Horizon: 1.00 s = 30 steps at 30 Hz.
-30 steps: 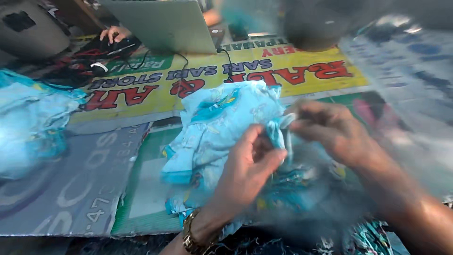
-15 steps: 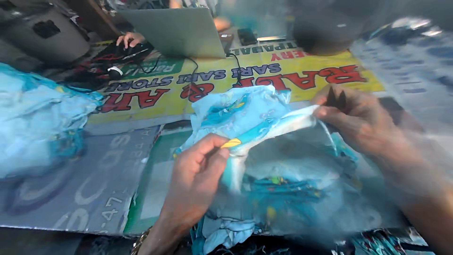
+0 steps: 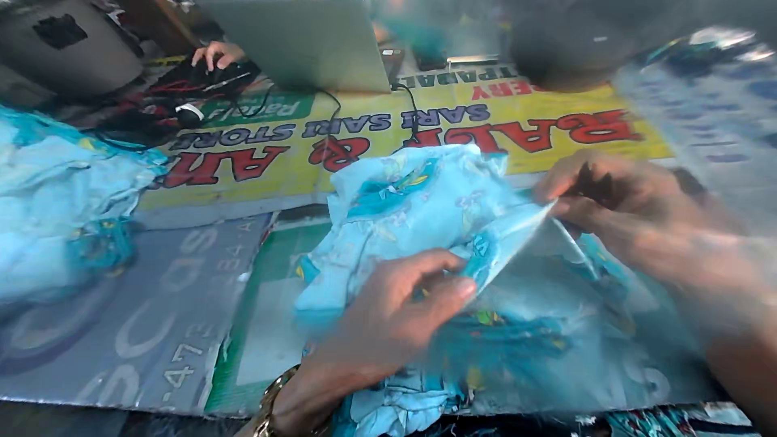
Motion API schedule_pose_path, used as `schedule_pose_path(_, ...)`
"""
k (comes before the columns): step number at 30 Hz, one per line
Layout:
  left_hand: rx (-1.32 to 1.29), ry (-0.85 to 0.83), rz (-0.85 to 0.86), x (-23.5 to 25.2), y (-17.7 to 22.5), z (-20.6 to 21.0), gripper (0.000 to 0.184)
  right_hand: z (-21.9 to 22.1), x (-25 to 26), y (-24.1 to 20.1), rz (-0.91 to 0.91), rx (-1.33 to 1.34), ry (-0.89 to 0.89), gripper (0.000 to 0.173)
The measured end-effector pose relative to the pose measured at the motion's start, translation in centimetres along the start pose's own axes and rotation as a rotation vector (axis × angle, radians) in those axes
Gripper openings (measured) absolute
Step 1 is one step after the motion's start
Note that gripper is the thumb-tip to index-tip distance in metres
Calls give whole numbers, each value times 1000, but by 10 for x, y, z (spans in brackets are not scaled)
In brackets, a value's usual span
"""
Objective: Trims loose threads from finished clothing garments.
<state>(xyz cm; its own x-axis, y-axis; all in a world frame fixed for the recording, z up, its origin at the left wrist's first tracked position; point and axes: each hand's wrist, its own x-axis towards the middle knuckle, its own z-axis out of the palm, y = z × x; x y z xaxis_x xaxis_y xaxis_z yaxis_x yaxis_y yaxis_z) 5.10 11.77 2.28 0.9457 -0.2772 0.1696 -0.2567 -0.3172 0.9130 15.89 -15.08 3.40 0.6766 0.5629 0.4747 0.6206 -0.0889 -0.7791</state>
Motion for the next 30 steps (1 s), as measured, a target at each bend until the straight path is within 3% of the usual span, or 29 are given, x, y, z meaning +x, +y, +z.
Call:
schedule_pose_path(2,-47,-55,-3,7,2,3,19,4,4,-4,-23,-263,10,15)
schedule_pose_path(5,-95,-5,6,10,6,8,17,13,4,-12,-77,-575,52,24)
schedule_pose_path(11,-82,79,59,7,11,12,19,41,-14,-21,-288,-308,-70,19)
schedule_pose_path(14,-53,109,74,5,12,15,20,51,-18,-19,-228,-195,11,10)
schedule_pose_path(20,-178,78,58,1,15,19,20,61,-26,-21,-113,110,121,9)
schedule_pose_path(25,-183,92,35,1,18,22,19,57,-35,-21,-151,108,122,7)
schedule_pose_path(30,-220,61,47,4,19,23,20,41,-44,-28,-225,2,-88,14)
